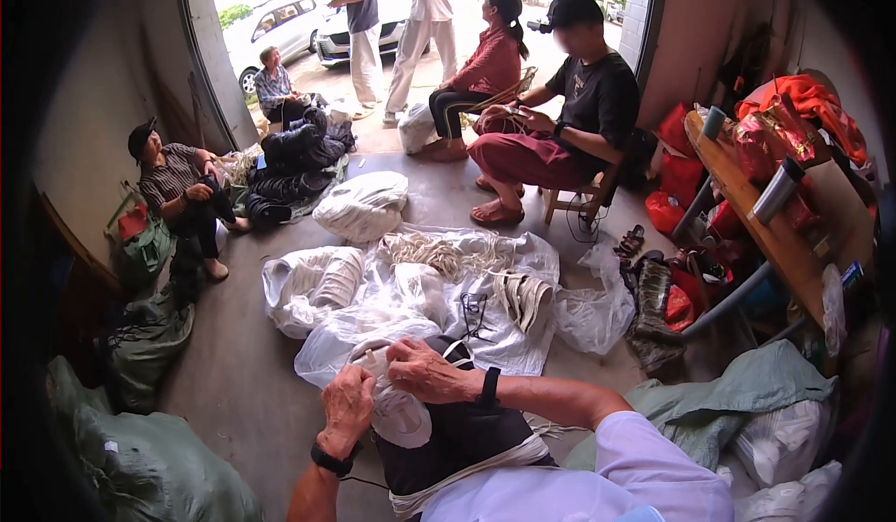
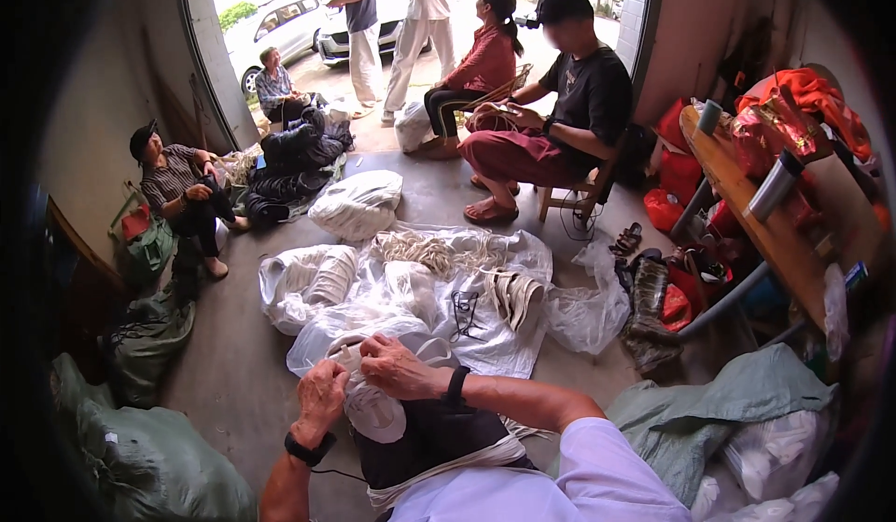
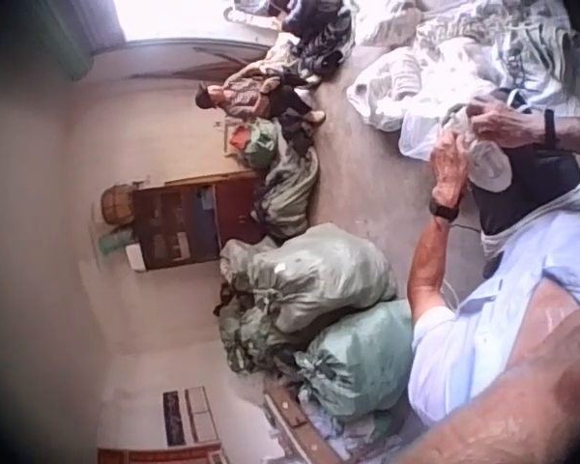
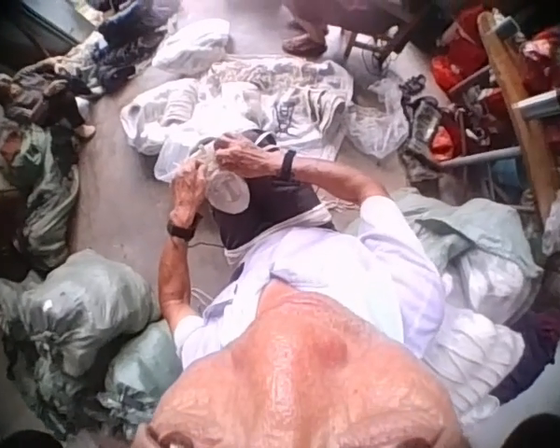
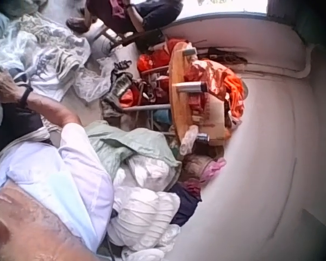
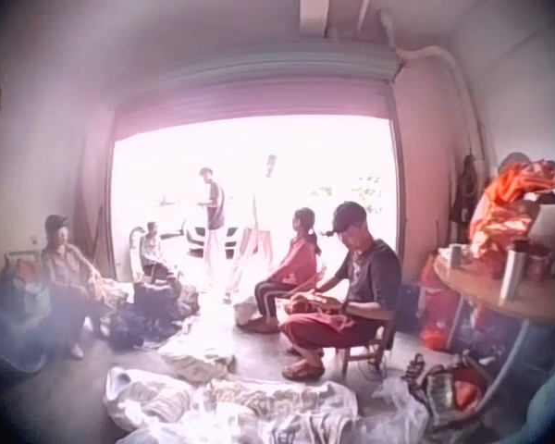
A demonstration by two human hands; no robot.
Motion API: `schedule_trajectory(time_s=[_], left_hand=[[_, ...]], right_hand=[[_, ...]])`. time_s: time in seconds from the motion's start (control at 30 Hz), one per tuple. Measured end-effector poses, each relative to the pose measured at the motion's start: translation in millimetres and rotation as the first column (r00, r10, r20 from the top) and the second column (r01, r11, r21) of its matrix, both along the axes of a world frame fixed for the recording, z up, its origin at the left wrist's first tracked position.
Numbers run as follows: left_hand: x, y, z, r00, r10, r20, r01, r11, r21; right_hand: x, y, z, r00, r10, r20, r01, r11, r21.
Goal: Manually lacing a white athletic shoe in a workshop setting.
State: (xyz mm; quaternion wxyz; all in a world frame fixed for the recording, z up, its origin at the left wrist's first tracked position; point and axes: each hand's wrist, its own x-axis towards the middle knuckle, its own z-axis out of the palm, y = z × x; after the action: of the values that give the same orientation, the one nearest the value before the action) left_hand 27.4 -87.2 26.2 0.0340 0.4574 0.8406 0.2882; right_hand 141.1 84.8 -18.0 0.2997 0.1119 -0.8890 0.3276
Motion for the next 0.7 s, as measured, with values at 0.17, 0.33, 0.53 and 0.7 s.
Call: schedule_trajectory(time_s=[0.17, 0.33, 0.53, 0.7], left_hand=[[-7.6, -4.3, -2.5, 0.999, -0.039, -0.021, 0.039, 0.999, 0.018], [-11.1, 4.0, 1.1, 0.988, -0.125, -0.086, 0.117, 0.989, -0.094], [-12.5, 2.7, -5.4, 0.988, -0.078, -0.130, 0.060, 0.989, -0.139], [-7.0, -0.1, -5.2, 0.997, -0.051, -0.055, 0.050, 0.999, -0.007]], right_hand=[[-5.8, 0.6, -0.7, 0.999, 0.041, 0.016, -0.040, 0.999, -0.034], [-4.6, 12.2, -1.3, 0.999, 0.017, 0.038, -0.018, 1.000, 0.022], [-9.0, 10.0, -1.3, 0.998, 0.027, 0.058, -0.026, 1.000, -0.003], [-3.9, 8.8, -2.0, 0.997, 0.020, 0.075, -0.018, 1.000, -0.023]])
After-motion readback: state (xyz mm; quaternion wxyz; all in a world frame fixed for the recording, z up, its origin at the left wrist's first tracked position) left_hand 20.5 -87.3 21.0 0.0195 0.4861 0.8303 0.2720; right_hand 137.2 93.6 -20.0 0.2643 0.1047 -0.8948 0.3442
